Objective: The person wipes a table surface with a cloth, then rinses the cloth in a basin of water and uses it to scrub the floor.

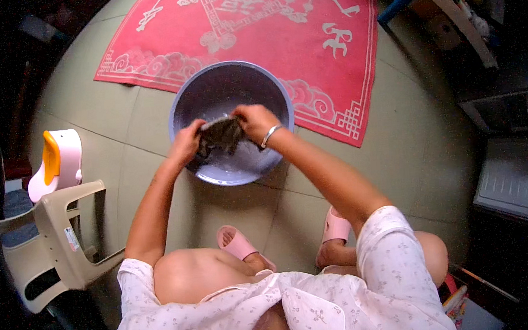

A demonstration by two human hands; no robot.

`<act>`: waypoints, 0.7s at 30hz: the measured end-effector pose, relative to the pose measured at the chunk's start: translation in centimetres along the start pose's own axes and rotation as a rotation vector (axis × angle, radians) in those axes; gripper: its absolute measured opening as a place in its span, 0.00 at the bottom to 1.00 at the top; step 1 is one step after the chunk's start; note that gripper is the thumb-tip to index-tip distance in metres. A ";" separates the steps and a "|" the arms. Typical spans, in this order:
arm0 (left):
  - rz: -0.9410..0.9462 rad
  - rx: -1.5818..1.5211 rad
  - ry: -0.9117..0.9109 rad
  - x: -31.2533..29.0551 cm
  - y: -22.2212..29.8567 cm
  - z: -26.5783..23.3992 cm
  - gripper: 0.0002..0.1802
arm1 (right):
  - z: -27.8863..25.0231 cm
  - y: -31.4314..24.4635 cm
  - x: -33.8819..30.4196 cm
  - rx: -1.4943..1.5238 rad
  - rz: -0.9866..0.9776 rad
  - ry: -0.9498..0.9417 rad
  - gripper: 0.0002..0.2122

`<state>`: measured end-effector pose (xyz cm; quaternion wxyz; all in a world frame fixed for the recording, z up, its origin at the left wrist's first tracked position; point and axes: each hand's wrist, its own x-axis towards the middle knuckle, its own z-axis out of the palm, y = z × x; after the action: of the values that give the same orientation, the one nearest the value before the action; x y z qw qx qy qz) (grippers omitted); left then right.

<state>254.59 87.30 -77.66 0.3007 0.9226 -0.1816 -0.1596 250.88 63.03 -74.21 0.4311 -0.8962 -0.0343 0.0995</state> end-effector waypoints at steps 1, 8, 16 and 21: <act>0.058 -0.132 0.105 0.2 0.4 -0.7 0.10 | -1.7 -0.4 0.5 0.067 -0.024 0.025 0.09; -0.018 -0.769 0.101 1.7 4.3 -5.1 0.12 | -7.4 -2.9 1.4 0.283 -0.052 0.165 0.12; -0.167 -0.735 0.085 1.9 2.5 -2.7 0.23 | -3.8 -3.6 -1.0 0.038 0.177 0.011 0.28; -0.082 -0.024 -0.022 0.3 2.4 -1.0 0.24 | 1.4 -0.6 -3.5 -0.279 0.120 -0.259 0.18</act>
<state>254.72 85.88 -75.46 0.3030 0.9237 -0.1450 -0.1843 247.16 63.93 -74.10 0.2879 -0.9274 -0.0492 0.2336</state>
